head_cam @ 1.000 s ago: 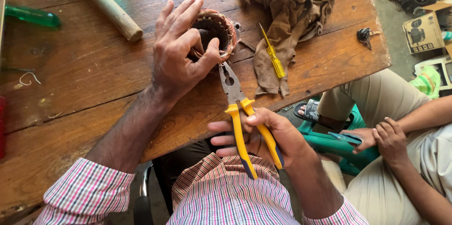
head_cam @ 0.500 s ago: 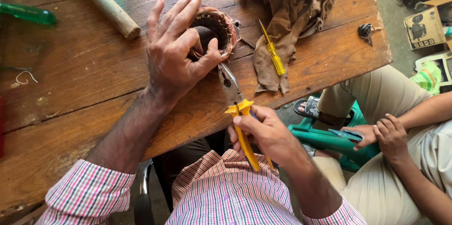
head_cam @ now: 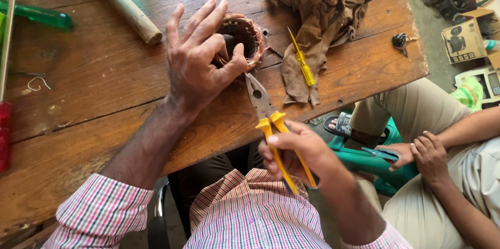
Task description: The person works on a cylindrical component wrapped in copper wire, holding it steady on a wooden workbench. They use pliers to grip and pull the wire ends, then use a small screwdriver to press and arrange the wire loops around the component's rim, repositioning the part as they work.
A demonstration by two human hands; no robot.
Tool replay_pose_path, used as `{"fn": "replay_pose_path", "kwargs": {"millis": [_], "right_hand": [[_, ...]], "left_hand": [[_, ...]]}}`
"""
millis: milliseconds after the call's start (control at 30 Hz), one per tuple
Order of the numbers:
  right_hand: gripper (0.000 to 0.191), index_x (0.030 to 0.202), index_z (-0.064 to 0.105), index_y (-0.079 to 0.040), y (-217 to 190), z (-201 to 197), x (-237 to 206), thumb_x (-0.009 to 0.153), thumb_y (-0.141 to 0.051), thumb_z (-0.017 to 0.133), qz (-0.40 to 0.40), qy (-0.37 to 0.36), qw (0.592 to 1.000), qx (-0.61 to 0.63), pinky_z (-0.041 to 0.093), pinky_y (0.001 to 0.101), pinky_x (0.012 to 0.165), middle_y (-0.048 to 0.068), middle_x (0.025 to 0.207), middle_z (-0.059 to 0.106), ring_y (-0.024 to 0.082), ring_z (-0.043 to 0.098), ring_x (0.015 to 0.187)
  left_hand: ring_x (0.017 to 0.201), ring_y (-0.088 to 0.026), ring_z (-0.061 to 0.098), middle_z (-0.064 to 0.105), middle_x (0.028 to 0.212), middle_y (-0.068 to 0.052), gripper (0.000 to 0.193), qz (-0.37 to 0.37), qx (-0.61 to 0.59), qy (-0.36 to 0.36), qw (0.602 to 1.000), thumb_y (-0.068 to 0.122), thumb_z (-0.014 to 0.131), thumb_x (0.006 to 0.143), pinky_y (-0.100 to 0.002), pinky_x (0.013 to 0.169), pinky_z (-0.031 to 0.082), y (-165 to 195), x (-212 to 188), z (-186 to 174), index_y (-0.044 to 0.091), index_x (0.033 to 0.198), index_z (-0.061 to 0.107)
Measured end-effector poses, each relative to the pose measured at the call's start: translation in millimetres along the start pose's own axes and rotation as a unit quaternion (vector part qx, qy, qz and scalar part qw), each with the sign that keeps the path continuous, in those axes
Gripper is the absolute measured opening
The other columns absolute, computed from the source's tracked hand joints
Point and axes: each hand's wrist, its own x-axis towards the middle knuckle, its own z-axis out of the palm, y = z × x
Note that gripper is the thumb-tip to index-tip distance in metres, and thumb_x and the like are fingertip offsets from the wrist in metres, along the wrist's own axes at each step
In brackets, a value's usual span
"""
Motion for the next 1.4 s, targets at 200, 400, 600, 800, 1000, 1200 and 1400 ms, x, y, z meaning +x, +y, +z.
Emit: {"fn": "replay_pose_path", "kwargs": {"millis": [200, 400, 600, 800, 1000, 1200, 1400], "right_hand": [[0.021, 0.109, 0.049, -0.003, 30, 0, 3, 0.096, -0.015, 0.061, 0.044, -0.072, 0.971, 0.224, 0.051, 0.0323, 0.058, 0.012, 0.08, 0.058, 0.02, 0.059, 0.065], [0.023, 0.105, 0.048, -0.003, 35, 10, 6, 0.098, -0.019, 0.062, 0.038, -0.098, 0.958, 0.267, 0.052, 0.033, 0.059, 0.013, 0.082, 0.06, 0.02, 0.061, 0.067], [0.022, 0.114, 0.053, -0.005, 41, 18, 7, 0.097, -0.015, 0.063, -0.036, -0.001, 0.99, 0.136, 0.056, 0.0346, 0.06, 0.012, 0.085, 0.065, 0.02, 0.066, 0.068], [0.032, 0.121, 0.058, 0.002, 38, 11, 2, 0.095, -0.017, 0.062, -0.052, 0.049, 0.997, -0.002, 0.062, 0.0394, 0.077, 0.015, 0.099, 0.071, 0.025, 0.073, 0.084], [0.041, 0.128, 0.059, 0.004, 39, 2, -17, 0.089, -0.005, 0.066, -0.122, 0.038, 0.988, -0.087, 0.06, 0.0382, 0.093, 0.014, 0.118, 0.069, 0.023, 0.071, 0.105], [0.052, 0.133, 0.06, 0.0, 35, -9, -37, 0.082, 0.001, 0.068, -0.167, 0.093, 0.959, -0.21, 0.054, 0.0333, 0.1, 0.009, 0.122, 0.067, 0.016, 0.065, 0.115], [0.044, 0.127, 0.064, 0.002, 18, -30, -42, 0.083, 0.001, 0.07, -0.253, 0.093, 0.921, -0.28, 0.051, 0.0314, 0.102, 0.008, 0.116, 0.071, 0.017, 0.067, 0.111]], "left_hand": [[0.144, -0.031, 0.055, 0.064, 0.147, -0.018, 0.033, -0.001, 0.011, -0.002, 1.0, 0.029, 0.074, 0.096, -0.064, 0.126, 0.023, 6, -1, -3, 0.006, 0.073, 0.067], [0.143, -0.032, 0.055, 0.065, 0.146, -0.017, 0.031, -0.003, 0.017, -0.012, 1.0, 0.028, 0.075, 0.093, -0.067, 0.124, 0.021, 7, -3, -8, 0.006, 0.073, 0.067], [0.149, -0.032, 0.048, 0.062, 0.15, -0.017, 0.033, -0.036, -0.013, -0.029, 0.999, 0.03, 0.076, 0.095, -0.068, 0.128, 0.017, 11, -1, -8, 0.007, 0.073, 0.068], [0.154, -0.041, 0.028, 0.042, 0.161, -0.024, 0.024, -0.067, -0.078, -0.124, 0.987, 0.035, 0.083, 0.087, -0.065, 0.124, 0.013, 14, 7, -14, 0.011, 0.082, 0.081], [0.155, -0.04, 0.03, 0.041, 0.165, -0.023, 0.016, -0.14, -0.103, -0.126, 0.977, 0.028, 0.079, 0.086, -0.059, 0.128, 0.023, 11, 7, -9, 0.013, 0.089, 0.082], [0.158, -0.041, 0.023, 0.031, 0.168, -0.023, 0.018, -0.136, -0.113, -0.126, 0.976, 0.026, 0.081, 0.086, -0.062, 0.128, 0.019, 19, 11, -21, 0.016, 0.1, 0.08], [0.157, -0.038, 0.019, 0.031, 0.17, -0.021, 0.022, 0.078, 0.031, -0.18, 0.98, 0.027, 0.088, 0.084, -0.06, 0.126, 0.015, 39, 11, -48, 0.024, 0.105, 0.082]]}}
